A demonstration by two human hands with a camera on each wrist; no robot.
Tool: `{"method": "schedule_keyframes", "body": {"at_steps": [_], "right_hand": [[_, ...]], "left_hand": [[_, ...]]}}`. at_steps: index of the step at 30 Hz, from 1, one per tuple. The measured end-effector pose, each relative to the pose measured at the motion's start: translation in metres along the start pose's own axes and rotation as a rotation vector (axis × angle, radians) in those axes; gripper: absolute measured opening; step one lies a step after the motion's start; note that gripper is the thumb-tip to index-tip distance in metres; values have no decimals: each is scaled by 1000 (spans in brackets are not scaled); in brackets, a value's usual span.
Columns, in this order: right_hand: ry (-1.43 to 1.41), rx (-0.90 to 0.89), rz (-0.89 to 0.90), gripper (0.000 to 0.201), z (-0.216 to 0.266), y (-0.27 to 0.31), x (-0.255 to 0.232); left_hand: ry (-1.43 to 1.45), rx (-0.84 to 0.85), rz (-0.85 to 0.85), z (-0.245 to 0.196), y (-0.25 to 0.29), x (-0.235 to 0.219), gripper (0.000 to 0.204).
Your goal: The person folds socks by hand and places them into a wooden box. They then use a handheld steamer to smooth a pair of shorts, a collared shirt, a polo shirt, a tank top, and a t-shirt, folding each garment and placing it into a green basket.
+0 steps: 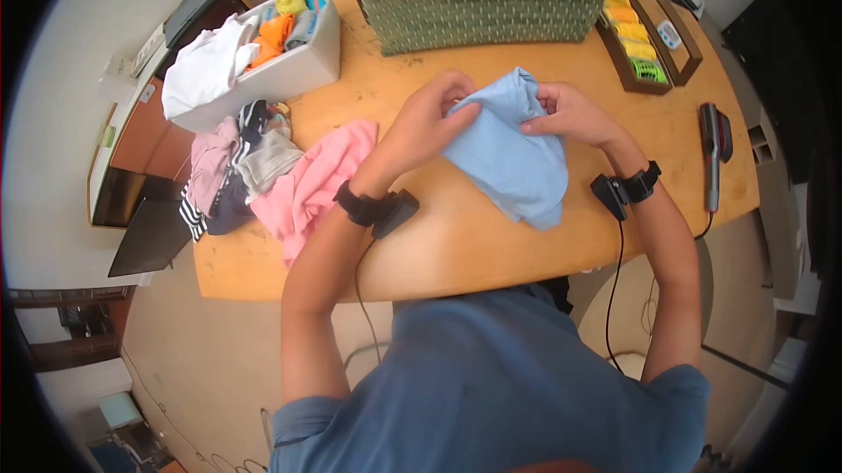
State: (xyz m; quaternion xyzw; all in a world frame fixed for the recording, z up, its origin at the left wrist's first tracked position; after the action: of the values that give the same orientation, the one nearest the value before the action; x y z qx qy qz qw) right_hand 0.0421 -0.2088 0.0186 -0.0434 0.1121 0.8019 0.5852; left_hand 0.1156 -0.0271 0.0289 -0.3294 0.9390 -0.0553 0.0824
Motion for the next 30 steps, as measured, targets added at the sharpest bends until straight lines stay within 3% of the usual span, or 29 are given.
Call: {"method": "schedule_keyframes", "body": {"at_steps": [2,5,8,11,13,14,17,18,21,22,25,26,29,30], "right_hand": [[18,-56,-28,41,18,-12,-1],[89,-192,-60,36,63,-30,-7],[153,-293,-105,35,111,-55,-27],[80,-405,-188,31,145,-97,-60],[-34,-421,-204,40,165,-128,-82],[-211,-473,-249,22,180,-140,-83],[-315,-437,-344,15,178,-185,-111],[-243,-490,-252,45,150,-221,-158],[466,29,-723,60,116,-237,-207],[1225,-6,-846,67,130,-239,-215],[1104,-300,-720,57,131,-223,-190],[1036,-342,-555,44,134,-216,-167],[661,-303,-268,31,140,-177,-88],[593,-285,-246,26,140,-163,-67]], "left_hand": [[202,-12,-53,-8,5,-13,25],[-143,51,-172,-17,12,-46,30],[367,91,-320,-17,16,-67,36],[402,148,-409,-4,24,-81,36],[395,91,-344,10,31,-73,34],[417,67,-296,21,34,-68,33],[460,15,-215,37,39,-57,32],[471,2,-199,39,39,-54,32],[498,-34,-172,43,41,-47,30],[476,-32,-158,43,42,-47,28],[335,-31,-143,39,42,-42,22],[224,-37,-158,35,42,-43,21],[-148,6,-110,3,49,-47,19],[-279,19,-88,-6,56,-52,20]]}}
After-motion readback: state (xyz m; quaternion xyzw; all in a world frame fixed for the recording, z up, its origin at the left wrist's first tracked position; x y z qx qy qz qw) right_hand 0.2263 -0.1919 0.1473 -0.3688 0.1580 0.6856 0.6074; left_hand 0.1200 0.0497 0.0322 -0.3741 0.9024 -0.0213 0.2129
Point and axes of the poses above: each hand's wrist, its own y-axis away from the middle knuckle, its own x-axis out of the palm, z = x × y, the point moved 6 cm from there along -y, towards the middle knuckle, and after that the axes turned 7 degrees about y, right-handed, at the moved point
